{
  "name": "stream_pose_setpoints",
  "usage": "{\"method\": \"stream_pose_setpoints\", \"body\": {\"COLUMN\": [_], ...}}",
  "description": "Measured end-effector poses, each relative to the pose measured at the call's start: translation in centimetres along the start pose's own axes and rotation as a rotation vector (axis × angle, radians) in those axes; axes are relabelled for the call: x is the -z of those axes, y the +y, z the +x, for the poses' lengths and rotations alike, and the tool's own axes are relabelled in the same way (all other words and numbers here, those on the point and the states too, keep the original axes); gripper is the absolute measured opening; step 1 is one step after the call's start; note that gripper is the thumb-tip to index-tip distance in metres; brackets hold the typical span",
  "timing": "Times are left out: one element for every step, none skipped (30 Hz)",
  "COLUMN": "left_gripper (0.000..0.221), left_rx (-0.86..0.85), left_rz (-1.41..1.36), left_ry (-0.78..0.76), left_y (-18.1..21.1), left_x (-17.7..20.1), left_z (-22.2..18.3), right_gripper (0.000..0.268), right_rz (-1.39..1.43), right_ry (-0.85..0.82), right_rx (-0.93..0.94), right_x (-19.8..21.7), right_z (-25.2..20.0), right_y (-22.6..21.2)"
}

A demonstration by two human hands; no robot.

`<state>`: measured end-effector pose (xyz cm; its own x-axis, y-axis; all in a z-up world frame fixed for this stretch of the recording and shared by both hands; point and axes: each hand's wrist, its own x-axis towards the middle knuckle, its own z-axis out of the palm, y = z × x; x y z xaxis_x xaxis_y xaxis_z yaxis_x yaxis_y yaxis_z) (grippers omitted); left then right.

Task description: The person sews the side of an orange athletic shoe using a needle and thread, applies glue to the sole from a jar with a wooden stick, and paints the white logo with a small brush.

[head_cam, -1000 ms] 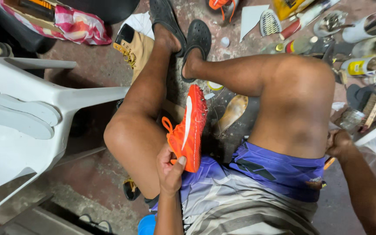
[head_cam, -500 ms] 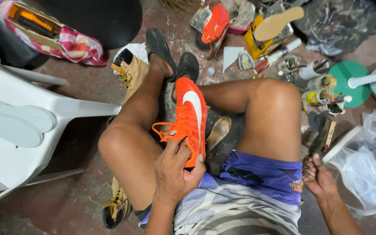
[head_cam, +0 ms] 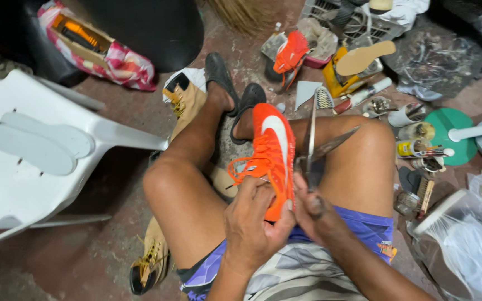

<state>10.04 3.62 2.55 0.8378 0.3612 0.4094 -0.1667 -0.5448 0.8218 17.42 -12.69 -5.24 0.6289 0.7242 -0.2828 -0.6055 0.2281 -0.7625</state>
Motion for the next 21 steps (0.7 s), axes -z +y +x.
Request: {"method": "stream_pose_setpoints", "body": {"left_gripper": [0.027,0.026,0.029,0.031,0.033,0.030,0.026,0.023,0.020,0.017,0.014,0.016,0.019,0.022,0.026,0.031,0.036,0.029,0.022,0.017,0.018], "left_rx": [0.017,0.033,0.016,-0.002,-0.019,-0.019,-0.027,-0.035,0.038,0.112,0.190,0.269,0.346,0.424,0.452,0.481,0.509,0.466,0.422,0.378,0.341], "left_rz": [-0.008,-0.016,-0.011,-0.005,-0.008,-0.005,-0.011,-0.017,-0.061,-0.105,-0.144,-0.102,-0.062,-0.021,0.003,0.027,0.052,0.076,0.099,0.122,0.084], "left_ry": [-0.016,-0.033,-0.001,0.031,0.056,0.099,0.135,0.172,0.185,0.197,0.216,0.221,0.219,0.216,0.194,0.172,0.147,0.103,0.065,0.028,0.038], "left_y": [0.1,0.2,0.1,0.2,0.5,0.8,1.0,1.3,1.6,1.8,2.0,2.1,1.9,1.8,1.6,1.4,1.4,1.4,1.4,1.4,1.6], "left_x": [0.0,0.1,0.4,0.8,1.0,1.1,1.3,1.5,1.4,1.4,1.3,1.3,1.4,1.5,1.7,1.9,2.1,2.3,2.3,2.3,2.3], "left_z": [-0.4,-0.7,-1.1,-1.5,-2.0,-2.5,-2.8,-3.1,-3.4,-3.5,-3.7,-3.8,-3.7,-3.5,-3.3,-3.1,-2.9,-2.7,-2.4,-2.2,-2.1], "right_gripper": [0.099,0.093,0.087,0.082,0.076,0.072,0.067,0.063,0.062,0.061,0.061,0.061,0.062,0.062,0.062,0.062,0.062,0.062,0.061,0.061,0.062], "right_rz": [0.041,0.082,0.114,0.147,0.177,0.244,0.309,0.375,0.419,0.463,0.507,0.480,0.455,0.430,0.411,0.392,0.374,0.370,0.361,0.353,0.376], "right_ry": [0.014,0.029,0.034,0.039,0.054,0.054,0.062,0.069,0.018,-0.033,-0.090,-0.052,-0.009,0.033,0.029,0.026,0.024,0.002,-0.024,-0.050,-0.048], "right_rx": [0.015,0.029,0.029,0.029,0.031,-0.001,-0.021,-0.041,-0.040,-0.039,-0.047,-0.056,-0.060,-0.064,-0.053,-0.043,-0.033,-0.041,-0.052,-0.062,-0.074], "right_x": [-1.0,-1.7,-2.1,-2.2,-2.1,-2.0,-1.6,-1.5,-1.1,-0.8,-0.6,-0.6,-0.5,-0.4,-0.4,-0.4,-0.4,-0.6,-0.8,-0.9,-1.1], "right_z": [0.3,0.6,0.8,1.2,1.1,1.2,1.5,1.5,1.5,1.6,1.5,1.5,1.4,1.4,1.4,1.4,1.4,1.3,1.4,1.5,1.5], "right_y": [0.9,1.5,1.9,2.1,2.0,1.9,1.7,1.6,1.2,0.8,0.4,0.1,-0.3,-0.8,-1.4,-2.0,-2.5,-2.9,-3.4,-3.7,-4.1]}}
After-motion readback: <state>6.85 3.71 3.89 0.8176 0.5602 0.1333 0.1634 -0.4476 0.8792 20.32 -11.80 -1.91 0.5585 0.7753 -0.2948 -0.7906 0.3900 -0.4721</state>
